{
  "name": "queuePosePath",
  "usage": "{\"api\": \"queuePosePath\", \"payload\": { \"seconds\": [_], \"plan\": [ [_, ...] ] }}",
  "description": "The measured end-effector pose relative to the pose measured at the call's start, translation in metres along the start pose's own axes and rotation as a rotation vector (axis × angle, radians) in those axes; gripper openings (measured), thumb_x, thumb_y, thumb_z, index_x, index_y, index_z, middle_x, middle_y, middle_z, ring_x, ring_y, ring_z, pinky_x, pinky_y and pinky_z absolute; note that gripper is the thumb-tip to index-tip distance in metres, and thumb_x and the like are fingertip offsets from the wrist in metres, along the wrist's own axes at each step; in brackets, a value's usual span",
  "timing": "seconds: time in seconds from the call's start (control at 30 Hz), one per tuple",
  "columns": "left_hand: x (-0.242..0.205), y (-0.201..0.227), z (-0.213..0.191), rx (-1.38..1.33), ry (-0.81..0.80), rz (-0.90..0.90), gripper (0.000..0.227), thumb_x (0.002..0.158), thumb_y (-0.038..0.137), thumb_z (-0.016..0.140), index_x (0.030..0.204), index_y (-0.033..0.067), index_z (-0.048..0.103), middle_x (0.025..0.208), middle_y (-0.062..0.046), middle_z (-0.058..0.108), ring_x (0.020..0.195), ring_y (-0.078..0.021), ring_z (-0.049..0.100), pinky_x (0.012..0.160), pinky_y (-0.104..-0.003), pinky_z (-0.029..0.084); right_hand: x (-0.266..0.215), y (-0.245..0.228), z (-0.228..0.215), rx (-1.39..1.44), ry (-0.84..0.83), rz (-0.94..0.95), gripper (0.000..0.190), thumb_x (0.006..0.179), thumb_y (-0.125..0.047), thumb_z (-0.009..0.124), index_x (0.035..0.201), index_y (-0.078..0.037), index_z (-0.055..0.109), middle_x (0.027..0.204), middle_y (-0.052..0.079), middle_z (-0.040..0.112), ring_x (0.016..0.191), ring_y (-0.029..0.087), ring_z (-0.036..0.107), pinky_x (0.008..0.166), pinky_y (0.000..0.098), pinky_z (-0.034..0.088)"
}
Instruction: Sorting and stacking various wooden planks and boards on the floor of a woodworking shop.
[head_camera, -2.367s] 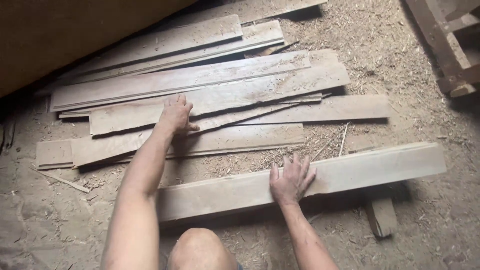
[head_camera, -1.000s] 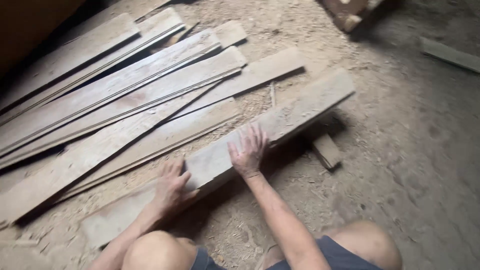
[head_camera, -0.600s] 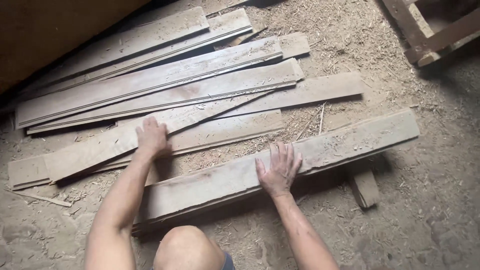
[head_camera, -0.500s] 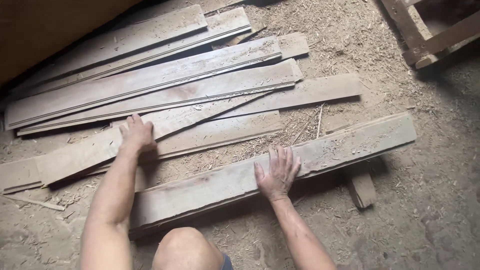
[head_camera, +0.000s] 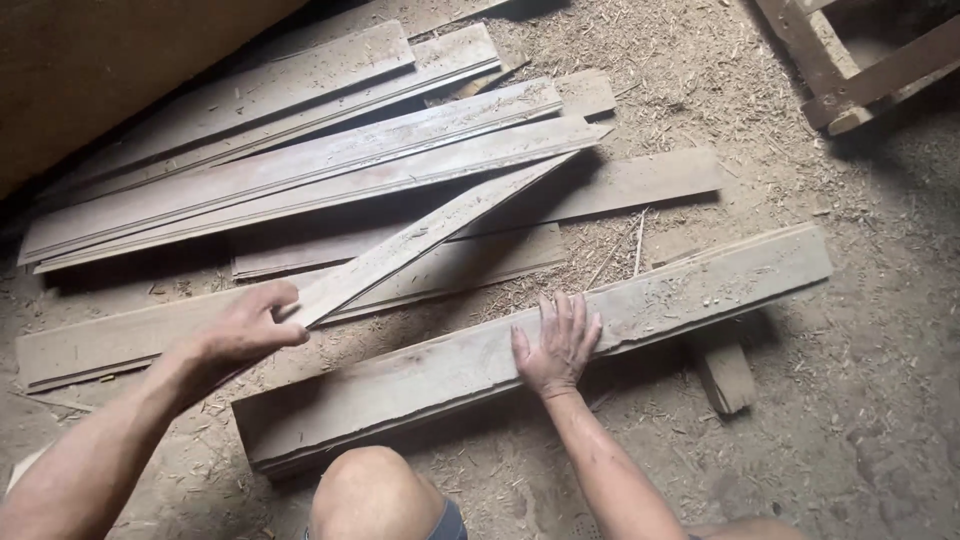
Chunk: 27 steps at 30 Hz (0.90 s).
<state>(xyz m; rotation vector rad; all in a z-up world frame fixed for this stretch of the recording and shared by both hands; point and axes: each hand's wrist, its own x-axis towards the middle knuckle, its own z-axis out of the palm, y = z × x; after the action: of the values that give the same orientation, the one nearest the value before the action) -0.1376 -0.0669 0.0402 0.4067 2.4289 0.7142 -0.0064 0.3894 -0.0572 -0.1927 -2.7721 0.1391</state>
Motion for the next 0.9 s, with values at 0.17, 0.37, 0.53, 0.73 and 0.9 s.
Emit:
{"api": "queuePosePath", "payload": {
  "seconds": [0.17,0.37,0.53,0.73,0.9],
  "plan": [
    [-0.043,0.048,-0.002,-0.779,-0.441,-0.115,0.022,0.077,0.019,0.069,0.066,0.0010,0.074,0.065,-0.008,0.061,0.065,-0.0187,0.058,0.063,-0.040,0.060,-0.001,-0.002,-0.012,0.028,-0.079,0.043,0.070,0.091,-0.058,0.049,0.145,-0.014,0.051,0.160,0.012,0.040,0.153,0.035,0.027,0.124,0.0632,0.010],
    [-0.086,0.096,0.027,-0.256,-0.143,-0.250,0.049,0.050,0.020,0.083,0.089,-0.0102,0.082,0.159,-0.004,0.056,0.134,-0.0273,0.059,0.104,-0.046,0.052,-0.018,0.008,0.015,0.154,-0.081,0.095,0.085,0.084,-0.045,0.049,0.159,-0.009,0.030,0.167,0.019,0.029,0.156,0.037,0.024,0.126,0.0645,0.005],
    [-0.055,0.122,0.080,0.015,0.154,0.287,0.034,0.048,0.023,0.087,0.062,-0.0005,0.065,0.139,-0.021,0.057,0.129,-0.0367,0.055,0.102,-0.052,0.052,-0.015,0.026,0.004,0.317,0.303,0.477,0.072,0.091,-0.047,0.034,0.146,-0.002,0.038,0.165,0.024,0.026,0.155,0.042,0.020,0.128,0.0576,0.011],
    [-0.001,0.134,0.146,0.315,0.349,0.589,0.042,0.060,0.045,0.082,0.068,0.0092,0.061,0.138,-0.026,0.056,0.106,-0.0374,0.059,0.086,-0.051,0.054,-0.009,0.099,-0.017,0.910,0.448,1.467,0.042,0.098,-0.037,0.049,0.127,-0.007,0.043,0.132,0.011,0.043,0.119,0.028,0.041,0.102,0.0426,0.035],
    [0.016,0.154,0.172,0.314,0.425,0.627,0.061,0.055,0.061,0.086,0.082,0.0121,0.061,0.132,-0.017,0.059,0.111,-0.0405,0.060,0.094,-0.049,0.045,-0.016,0.107,-0.005,0.904,0.599,1.292,0.068,0.098,-0.037,0.070,0.151,-0.003,0.045,0.154,0.030,0.044,0.147,0.040,0.040,0.123,0.0416,0.037]
  ]
}}
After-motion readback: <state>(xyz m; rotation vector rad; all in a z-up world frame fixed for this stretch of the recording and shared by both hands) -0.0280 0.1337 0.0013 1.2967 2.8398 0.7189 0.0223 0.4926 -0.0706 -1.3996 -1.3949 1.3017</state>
